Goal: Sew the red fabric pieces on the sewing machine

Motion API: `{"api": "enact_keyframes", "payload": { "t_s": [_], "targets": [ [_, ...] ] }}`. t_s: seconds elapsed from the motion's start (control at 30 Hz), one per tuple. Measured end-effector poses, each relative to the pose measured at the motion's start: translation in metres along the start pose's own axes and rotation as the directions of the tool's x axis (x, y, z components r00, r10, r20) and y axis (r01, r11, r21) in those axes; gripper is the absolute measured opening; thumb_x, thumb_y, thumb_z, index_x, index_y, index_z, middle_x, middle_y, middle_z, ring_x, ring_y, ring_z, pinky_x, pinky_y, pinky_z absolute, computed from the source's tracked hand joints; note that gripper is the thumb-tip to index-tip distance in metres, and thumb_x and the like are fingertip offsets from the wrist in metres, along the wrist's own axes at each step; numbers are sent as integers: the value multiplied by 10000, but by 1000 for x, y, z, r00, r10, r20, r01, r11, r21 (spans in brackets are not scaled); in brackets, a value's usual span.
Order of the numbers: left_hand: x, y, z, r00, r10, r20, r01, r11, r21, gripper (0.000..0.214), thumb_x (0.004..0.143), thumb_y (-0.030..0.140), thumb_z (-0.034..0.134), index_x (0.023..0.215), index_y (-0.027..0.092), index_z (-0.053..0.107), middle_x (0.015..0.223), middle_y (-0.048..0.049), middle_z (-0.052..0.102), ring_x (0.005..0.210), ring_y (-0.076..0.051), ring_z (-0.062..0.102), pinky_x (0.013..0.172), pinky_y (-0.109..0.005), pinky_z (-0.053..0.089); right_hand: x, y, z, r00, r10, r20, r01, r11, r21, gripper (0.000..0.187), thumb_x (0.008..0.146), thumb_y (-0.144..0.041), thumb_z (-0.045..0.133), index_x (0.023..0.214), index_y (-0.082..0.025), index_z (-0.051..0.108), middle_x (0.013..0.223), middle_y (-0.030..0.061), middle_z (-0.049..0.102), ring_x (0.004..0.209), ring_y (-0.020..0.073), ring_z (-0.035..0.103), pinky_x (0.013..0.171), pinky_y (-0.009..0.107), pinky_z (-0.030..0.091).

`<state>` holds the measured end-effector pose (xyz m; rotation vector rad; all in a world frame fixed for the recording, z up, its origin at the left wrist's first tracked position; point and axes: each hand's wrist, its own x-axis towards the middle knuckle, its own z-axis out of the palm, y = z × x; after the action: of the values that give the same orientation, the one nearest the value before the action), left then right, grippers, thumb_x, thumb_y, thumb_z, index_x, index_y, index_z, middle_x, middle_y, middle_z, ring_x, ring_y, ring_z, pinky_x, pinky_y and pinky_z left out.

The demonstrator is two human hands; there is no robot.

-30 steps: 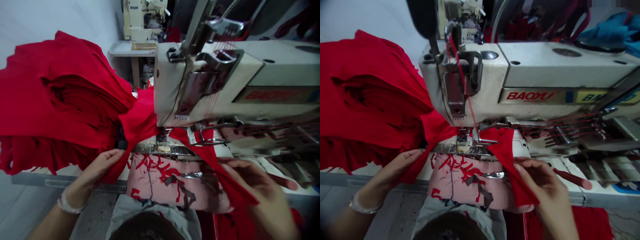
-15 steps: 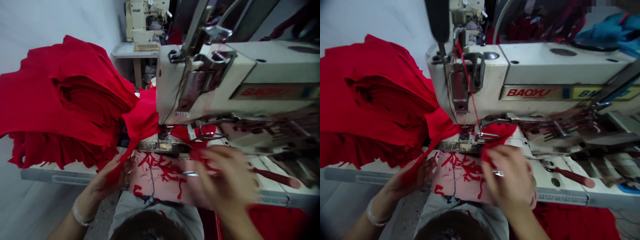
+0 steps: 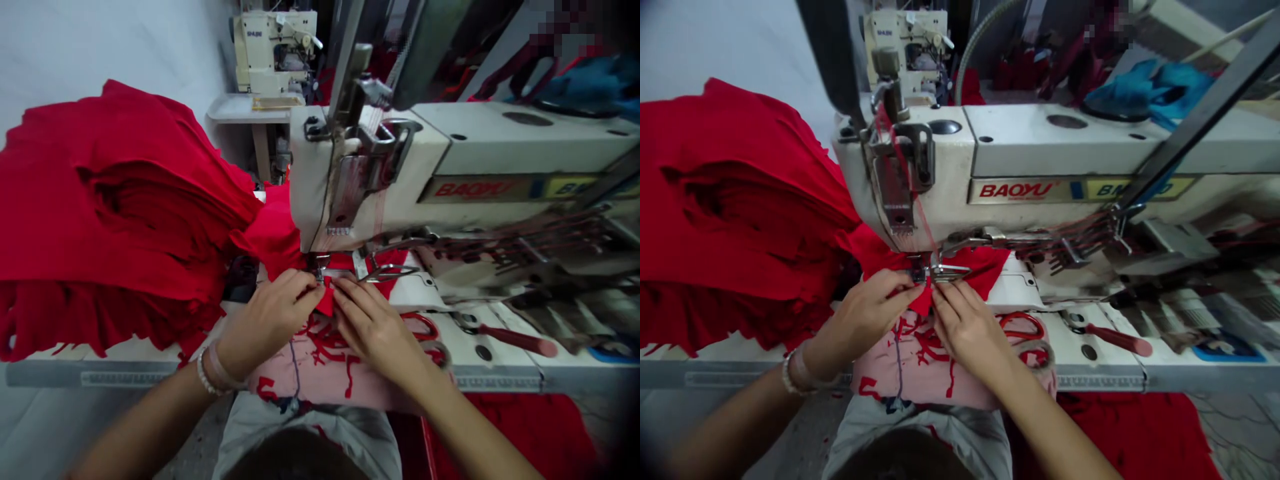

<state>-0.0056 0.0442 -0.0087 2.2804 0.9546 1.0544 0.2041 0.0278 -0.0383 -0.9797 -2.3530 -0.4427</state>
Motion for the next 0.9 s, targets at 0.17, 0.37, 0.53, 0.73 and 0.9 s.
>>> {"api": "enact_keyframes", "payload": {
  "t_s": [0.17, 0.37, 0.53, 0.73, 0.9],
  "targets": [
    [-14, 1, 2, 973, 34, 229, -194, 659, 727, 378, 917, 70, 496, 1286, 51, 576, 1267, -174, 591, 1076, -274, 563, 823, -381, 545, 2, -11, 5, 990, 107, -95, -105, 994, 19, 294, 903, -112, 542, 1181, -52, 617, 1155, 162, 675, 1090, 236, 610, 983, 418, 539],
    [-18, 6, 1, 975, -19, 221, -161, 622, 767, 422, 953, 109, 425, 1359, 126, 539, 1295, -139, 585, 1086, -279, 563, 774, -384, 524, -7, -14, 10, 997, 71, -24, -72, 997, -40, 393, 894, -89, 560, 1281, -28, 578, 1245, 191, 635, 1180, 297, 565, 948, 464, 558],
    [-20, 1, 2, 975, 59, 214, -197, 674, 712, 394, 980, 105, 355, 1306, 103, 575, 1295, -130, 600, 1156, -253, 541, 864, -363, 494, -12, -12, 10, 983, 107, -148, -86, 986, 143, 397, 862, -42, 581, 1257, -84, 598, 1189, 157, 667, 1159, 237, 589, 992, 411, 552],
    [-20, 1, 5, 978, 78, 191, -194, 664, 722, 404, 983, 106, 317, 1312, 61, 547, 1307, -152, 593, 1176, -274, 542, 883, -376, 477, 7, -24, 12, 975, 154, -162, -129, 980, 155, 307, 845, -39, 583, 1147, -38, 636, 1139, 175, 680, 1099, 239, 614, 987, 398, 553],
    [-21, -2, 8, 973, 67, 221, -207, 681, 703, 423, 991, 129, 278, 1341, 67, 508, 1301, -153, 596, 1183, -259, 550, 936, -371, 462, 7, -26, 15, 992, 69, -101, -69, 998, 5, 288, 874, -62, 562, 1148, -34, 647, 1202, 180, 665, 1106, 262, 616, 962, 414, 566]
  ]
}}
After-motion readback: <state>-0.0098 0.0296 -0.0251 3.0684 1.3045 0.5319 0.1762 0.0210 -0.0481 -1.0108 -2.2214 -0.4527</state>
